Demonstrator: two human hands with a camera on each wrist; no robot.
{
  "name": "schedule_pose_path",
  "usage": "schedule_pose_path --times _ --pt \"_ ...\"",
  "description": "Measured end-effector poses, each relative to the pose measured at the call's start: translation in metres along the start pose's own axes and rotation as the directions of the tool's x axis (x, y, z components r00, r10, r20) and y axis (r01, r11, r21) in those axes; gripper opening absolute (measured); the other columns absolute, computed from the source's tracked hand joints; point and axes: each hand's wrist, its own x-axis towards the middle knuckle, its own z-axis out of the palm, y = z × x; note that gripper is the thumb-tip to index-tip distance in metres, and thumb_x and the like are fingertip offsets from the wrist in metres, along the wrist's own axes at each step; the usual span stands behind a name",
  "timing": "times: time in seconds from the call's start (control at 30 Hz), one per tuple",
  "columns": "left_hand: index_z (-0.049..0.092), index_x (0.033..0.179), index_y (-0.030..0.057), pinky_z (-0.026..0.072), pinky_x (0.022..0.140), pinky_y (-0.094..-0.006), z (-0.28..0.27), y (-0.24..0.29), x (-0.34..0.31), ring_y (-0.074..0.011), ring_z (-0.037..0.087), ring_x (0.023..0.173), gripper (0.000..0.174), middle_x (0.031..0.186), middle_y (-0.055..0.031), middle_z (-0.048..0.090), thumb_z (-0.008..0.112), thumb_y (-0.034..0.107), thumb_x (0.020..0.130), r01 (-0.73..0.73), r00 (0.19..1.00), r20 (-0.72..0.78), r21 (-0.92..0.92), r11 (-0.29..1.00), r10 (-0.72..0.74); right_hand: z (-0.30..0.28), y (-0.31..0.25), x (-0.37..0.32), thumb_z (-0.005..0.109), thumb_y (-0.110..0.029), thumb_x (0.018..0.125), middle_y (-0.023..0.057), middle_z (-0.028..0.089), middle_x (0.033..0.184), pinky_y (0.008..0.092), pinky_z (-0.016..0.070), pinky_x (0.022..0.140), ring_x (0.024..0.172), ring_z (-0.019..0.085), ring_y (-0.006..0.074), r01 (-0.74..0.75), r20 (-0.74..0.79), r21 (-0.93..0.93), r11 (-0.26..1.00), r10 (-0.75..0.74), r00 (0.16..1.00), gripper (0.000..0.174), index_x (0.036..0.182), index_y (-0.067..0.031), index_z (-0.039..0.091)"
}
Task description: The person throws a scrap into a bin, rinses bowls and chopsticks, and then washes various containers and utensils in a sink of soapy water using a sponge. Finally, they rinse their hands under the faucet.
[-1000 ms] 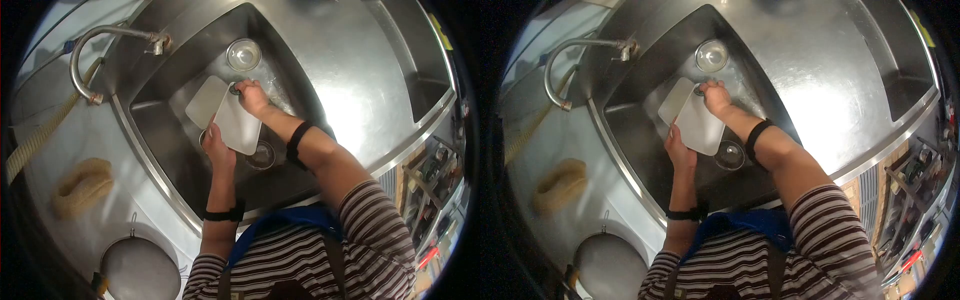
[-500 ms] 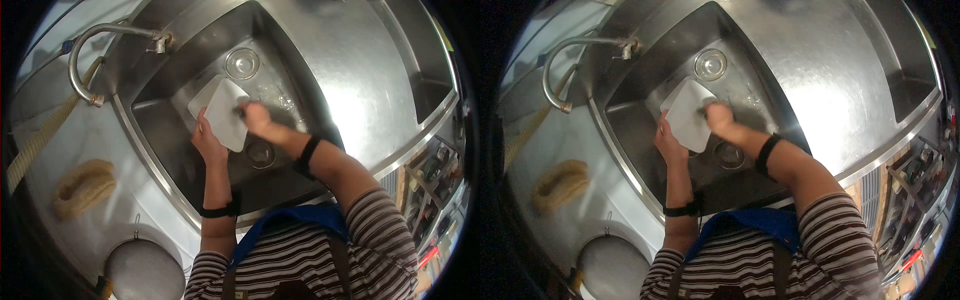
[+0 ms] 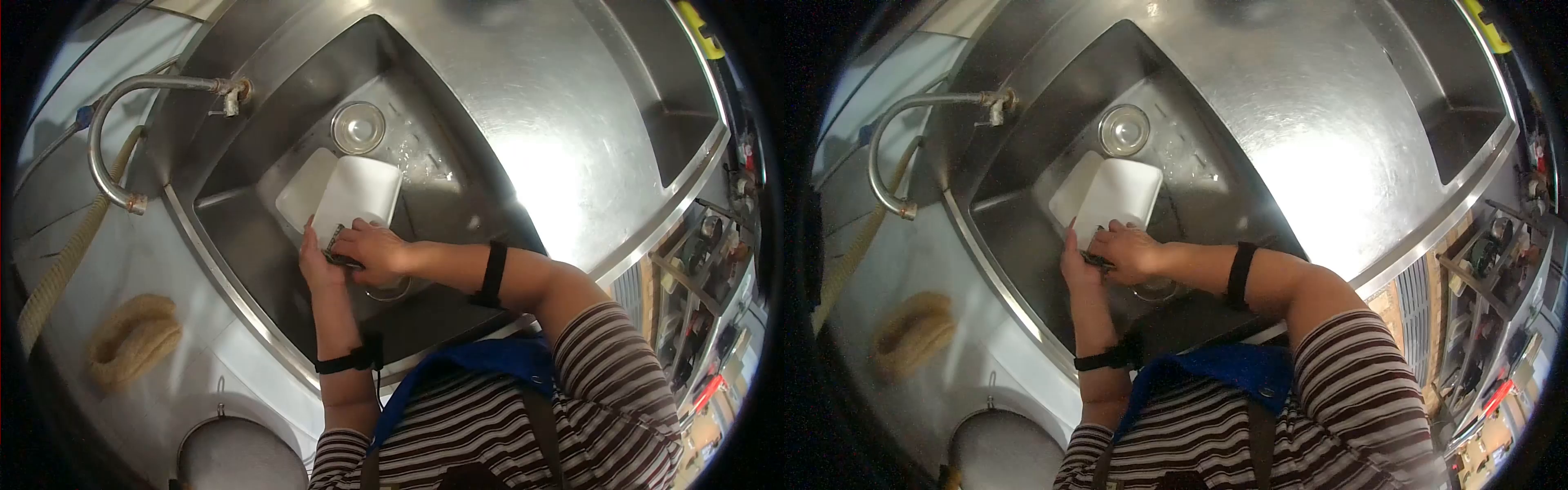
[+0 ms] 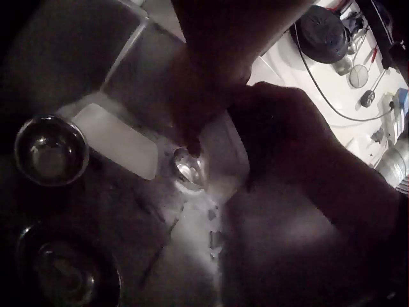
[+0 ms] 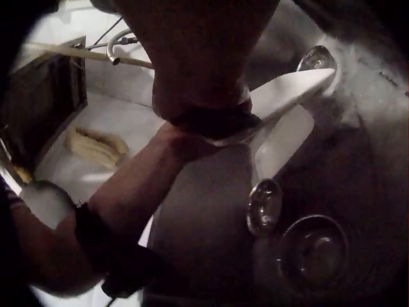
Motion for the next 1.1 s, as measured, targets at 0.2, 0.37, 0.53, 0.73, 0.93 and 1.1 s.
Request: schedule_pose_path --times 0.2,0.37,0.53,0.73,0.93,1.1 --pt "0.040 0.121 -0.0040 0.0409 0.091 -0.0430 0.011 0.018 0.012 -0.0280 0.049 0.107 0.047 0.117 -0.0153 0.049 0.038 0.033 0.093 -0.022 0.990 -0.143 -0.032 0.999 0.018 0.014 0.032 -0.007 0.062 -0.009 0.060 0.0028 0.053 0.088 0.0386 0.0447 0.070 0.091 0.047 0.0282 0.069 -0.116 -0.228 0.971 -0.098 0.988 0.030 0.089 -0.0116 0.056" --pt "0.039 0.124 0.0029 0.0376 0.093 -0.0422 0.005 0.003 0.022 -0.0257 0.045 0.112 0.064 0.123 -0.0098 0.047 0.044 0.053 0.084 0.120 0.993 0.024 -0.091 0.989 -0.118 -0.005 0.043 0.014 0.061 -0.003 0.057 0.0058 0.056 0.078 0.0383 0.0462 0.065 0.080 0.052 0.0282 -0.039 -0.287 -0.070 0.997 0.017 0.958 0.029 0.084 -0.0084 0.056" --pt "0.038 0.128 0.0131 0.0353 0.094 -0.0406 -0.020 -0.053 0.033 -0.0231 0.043 0.114 0.065 0.127 -0.0031 0.044 0.046 0.058 0.081 0.423 0.904 0.091 -0.052 0.905 -0.417 -0.014 0.064 0.037 0.059 0.007 0.060 0.0041 0.060 0.075 0.0306 0.0467 0.064 0.072 0.059 0.0208 -0.043 -0.227 0.894 0.446 0.532 0.816 0.029 0.087 -0.0033 0.059" --pt "0.039 0.126 0.0097 0.0398 0.092 -0.0409 -0.029 -0.049 0.036 -0.0233 0.046 0.112 0.052 0.124 -0.0055 0.046 0.051 0.041 0.086 0.176 0.969 -0.155 -0.123 0.977 -0.194 0.026 0.172 0.004 0.076 -0.013 0.060 0.0154 0.050 0.111 0.0345 0.0468 0.077 0.094 0.055 0.0259 -0.368 0.212 0.929 0.024 0.782 0.586 0.075 0.124 -0.0006 0.038" --pt "0.036 0.126 0.0029 0.0404 0.093 -0.0423 -0.030 -0.011 0.013 -0.0271 0.046 0.112 0.045 0.124 -0.0120 0.045 0.048 0.027 0.090 -0.103 0.979 -0.188 -0.138 0.985 0.076 0.058 0.229 -0.044 0.071 -0.019 0.067 0.0101 0.061 0.098 0.0312 0.0437 0.081 0.091 0.056 0.0192 -0.670 -0.224 0.660 0.341 0.940 0.257 0.037 0.099 -0.0017 0.061" --pt "0.035 0.125 0.0025 0.0380 0.095 -0.0433 -0.018 -0.013 0.005 -0.0273 0.046 0.112 0.039 0.124 -0.0121 0.044 0.043 0.021 0.092 -0.196 0.981 -0.053 -0.249 0.948 0.189 0.097 0.193 -0.002 0.062 -0.007 0.073 0.0105 0.061 0.101 0.0312 0.0447 0.080 0.092 0.057 0.0219 -0.488 -0.394 0.528 0.695 0.709 0.584 0.032 0.104 -0.0013 0.059"
